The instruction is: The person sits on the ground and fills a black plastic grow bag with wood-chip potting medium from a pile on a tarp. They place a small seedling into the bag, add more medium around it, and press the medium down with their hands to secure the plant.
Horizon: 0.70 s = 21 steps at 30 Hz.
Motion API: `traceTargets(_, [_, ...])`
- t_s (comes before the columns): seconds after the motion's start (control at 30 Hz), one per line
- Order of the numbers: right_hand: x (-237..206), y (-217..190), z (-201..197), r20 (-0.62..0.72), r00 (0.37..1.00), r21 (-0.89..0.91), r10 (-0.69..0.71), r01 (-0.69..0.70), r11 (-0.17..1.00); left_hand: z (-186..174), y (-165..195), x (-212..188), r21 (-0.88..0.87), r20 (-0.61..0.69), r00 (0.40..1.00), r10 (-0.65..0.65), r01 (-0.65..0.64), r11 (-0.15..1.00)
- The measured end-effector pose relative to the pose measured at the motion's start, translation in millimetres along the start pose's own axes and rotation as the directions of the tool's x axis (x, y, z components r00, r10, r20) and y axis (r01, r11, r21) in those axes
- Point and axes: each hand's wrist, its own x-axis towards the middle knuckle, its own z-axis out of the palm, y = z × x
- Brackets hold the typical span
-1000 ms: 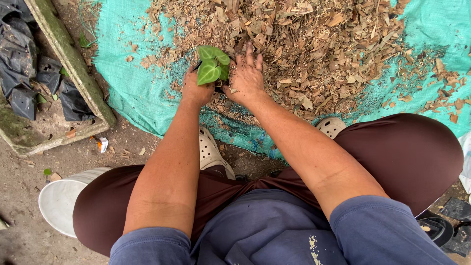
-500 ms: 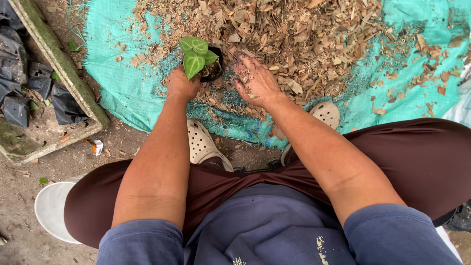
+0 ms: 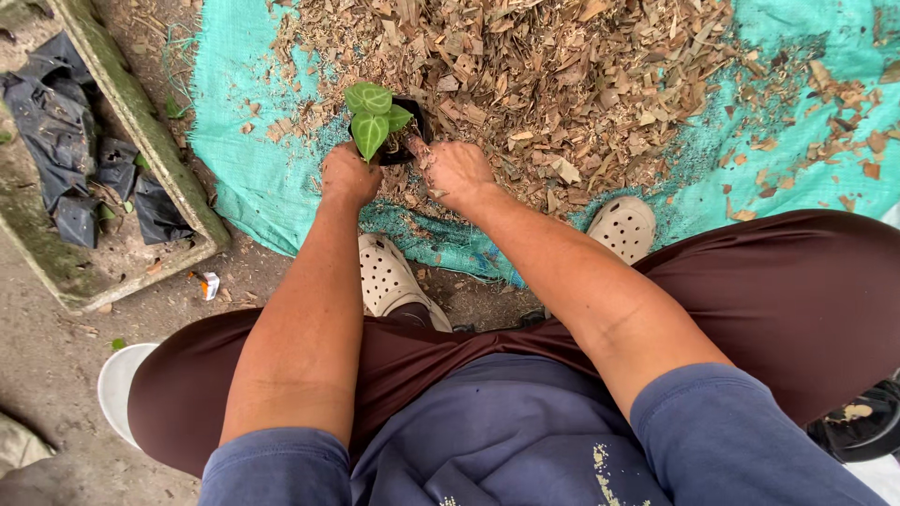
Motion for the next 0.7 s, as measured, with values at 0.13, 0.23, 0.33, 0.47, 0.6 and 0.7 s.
traceTargets(0.13, [6.2,-2.3,7.1,0.031,0.999,0.044,-0.031,0.029,0.999,-0.8,-7.3,-9.9,-0.189,0.063,0.998,-0.011,0.023,0.982])
traceTargets(0.23, [5.0,-4.7,6.4,-0.033,0.998,0.158,-0.044,0.049,0.986,0.0,-9.1,-15.8,-0.315,-0.009,0.990,0.137,-0.133,0.940])
traceTargets(0.33, [3.6,-5.2,7.0,-0.126,0.988,0.152,-0.093,0.112,0.982,-1.2,-6.6,-17.4,-0.417,0.019,0.996,0.084,-0.069,0.906])
traceTargets(0.47, [1.0,-1.2,14.9,-0.163,0.982,0.201,-0.092,0.124,0.972,-8.7,-1.5,-17.8,-0.410,-0.008,1.000,-0.020,0.015,0.912])
traceTargets(0.6, [-5.8,9.3,20.1,-0.120,0.987,0.234,-0.109,0.135,0.963,-12.5,3.8,-20.2,-0.447,-0.173,0.984,-0.045,-0.038,0.894])
traceTargets(0.7, [-15.0,36.6,14.2,-0.395,0.919,0.452,0.016,0.179,0.874,-9.2,6.2,-15.4,-0.412,-0.295,0.953,0.072,-0.194,0.890])
